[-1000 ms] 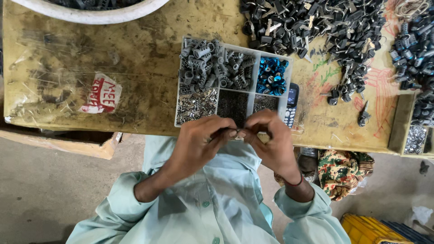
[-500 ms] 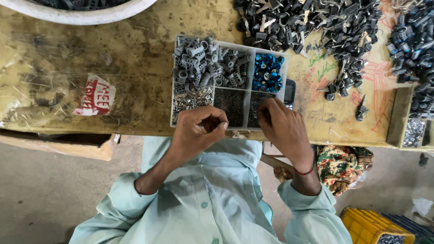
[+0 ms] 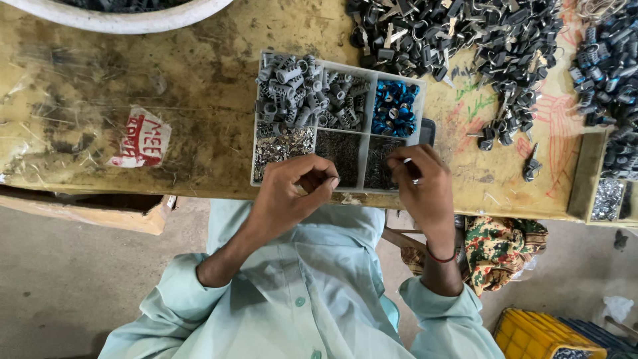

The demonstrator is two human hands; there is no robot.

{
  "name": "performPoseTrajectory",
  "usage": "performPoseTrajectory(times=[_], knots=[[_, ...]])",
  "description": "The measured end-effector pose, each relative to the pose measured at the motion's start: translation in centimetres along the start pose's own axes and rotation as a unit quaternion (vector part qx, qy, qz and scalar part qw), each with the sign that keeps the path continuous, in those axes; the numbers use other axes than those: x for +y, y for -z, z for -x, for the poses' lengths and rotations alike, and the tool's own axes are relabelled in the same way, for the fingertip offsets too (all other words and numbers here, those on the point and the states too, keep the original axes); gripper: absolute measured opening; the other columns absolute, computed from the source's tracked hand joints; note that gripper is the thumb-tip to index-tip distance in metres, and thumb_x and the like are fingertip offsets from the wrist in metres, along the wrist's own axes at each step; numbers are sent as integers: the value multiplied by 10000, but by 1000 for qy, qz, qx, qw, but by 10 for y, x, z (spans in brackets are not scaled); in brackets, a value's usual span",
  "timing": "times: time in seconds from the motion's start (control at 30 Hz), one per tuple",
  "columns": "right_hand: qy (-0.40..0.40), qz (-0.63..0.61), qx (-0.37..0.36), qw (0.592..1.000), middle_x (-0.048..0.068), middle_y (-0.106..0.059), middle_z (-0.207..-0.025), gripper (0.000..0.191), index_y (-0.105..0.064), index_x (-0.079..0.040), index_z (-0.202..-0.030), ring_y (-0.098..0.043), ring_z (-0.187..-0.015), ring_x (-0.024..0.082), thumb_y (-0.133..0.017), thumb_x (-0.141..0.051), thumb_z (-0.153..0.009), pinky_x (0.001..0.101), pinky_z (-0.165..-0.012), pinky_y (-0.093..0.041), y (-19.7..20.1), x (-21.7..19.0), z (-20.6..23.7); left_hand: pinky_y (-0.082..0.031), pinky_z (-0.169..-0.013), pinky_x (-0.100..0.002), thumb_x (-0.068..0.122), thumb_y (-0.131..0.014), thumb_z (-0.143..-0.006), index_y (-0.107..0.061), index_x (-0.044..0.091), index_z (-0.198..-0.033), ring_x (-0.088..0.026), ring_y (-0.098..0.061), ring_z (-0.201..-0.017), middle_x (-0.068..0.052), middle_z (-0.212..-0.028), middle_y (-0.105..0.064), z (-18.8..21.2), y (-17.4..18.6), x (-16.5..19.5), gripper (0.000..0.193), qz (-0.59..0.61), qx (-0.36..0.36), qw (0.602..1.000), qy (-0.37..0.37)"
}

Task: The person sits at a workbench assembling small plastic connector parts. They pick a gray ribbed body and a blue insert from a compartment tray, press the insert into the body by hand, and place the finished assembly back into the tray, repeating this cycle throughout the episode.

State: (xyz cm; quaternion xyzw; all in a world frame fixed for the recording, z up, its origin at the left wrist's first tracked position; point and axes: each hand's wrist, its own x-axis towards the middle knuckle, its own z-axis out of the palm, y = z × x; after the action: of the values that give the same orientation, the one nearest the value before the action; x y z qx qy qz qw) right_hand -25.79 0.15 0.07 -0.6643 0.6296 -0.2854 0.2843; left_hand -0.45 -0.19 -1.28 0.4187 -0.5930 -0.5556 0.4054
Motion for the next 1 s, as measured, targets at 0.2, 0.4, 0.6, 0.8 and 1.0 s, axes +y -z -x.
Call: performPoseTrajectory(times=[0.2,0.4,0.6,0.8,1.0], knots=[[-57,-305,31,950,49,-643,-973,121,-644,8,-1019,-640,-771,81,-709,78,-944,232,-658,-536,-10,-9,20,-542,-581,-223,44,-745,-922,-717,9,-1008,-48,-658,-697,-36,-871,-723,5,-15,4,97,-11,25,1000,-2],[20,-329,-25,944,60,-587,-1064,143,-621,39,-1058,-649,-902,103,-705,78,-949,237,-760,-561,-32,-23,41,-594,-625,-255,61,-651,-1028,-676,-25,-1096,-76,-672,-757,-46,-912,-717,8,-24,4,112,297,-50,947,108],[-86,-424,-75,898,79,-624,-960,40,-645,53,-994,-649,-729,102,-683,49,-985,233,-619,-527,-25,-22,47,-607,-664,-250,61,-656,-1031,-664,-44,-1103,-79,-684,-781,-56,-888,-709,15,-16,10,127,226,-72,968,85],[-56,-414,-68,906,74,-618,-984,78,-617,51,-1023,-691,-814,120,-677,31,-977,249,-637,-567,-27,-27,46,-624,-701,-247,45,-641,-1034,-646,-40,-1113,-87,-720,-832,-55,-932,-712,16,-18,18,116,234,-50,969,63],[-42,-415,-88,905,92,-617,-1018,62,-631,65,-1038,-695,-851,140,-668,55,-990,268,-680,-582,-20,-30,43,-637,-690,-248,33,-639,-1031,-646,-42,-1113,-104,-741,-835,-70,-928,-718,15,-15,22,111,207,-65,974,63]])
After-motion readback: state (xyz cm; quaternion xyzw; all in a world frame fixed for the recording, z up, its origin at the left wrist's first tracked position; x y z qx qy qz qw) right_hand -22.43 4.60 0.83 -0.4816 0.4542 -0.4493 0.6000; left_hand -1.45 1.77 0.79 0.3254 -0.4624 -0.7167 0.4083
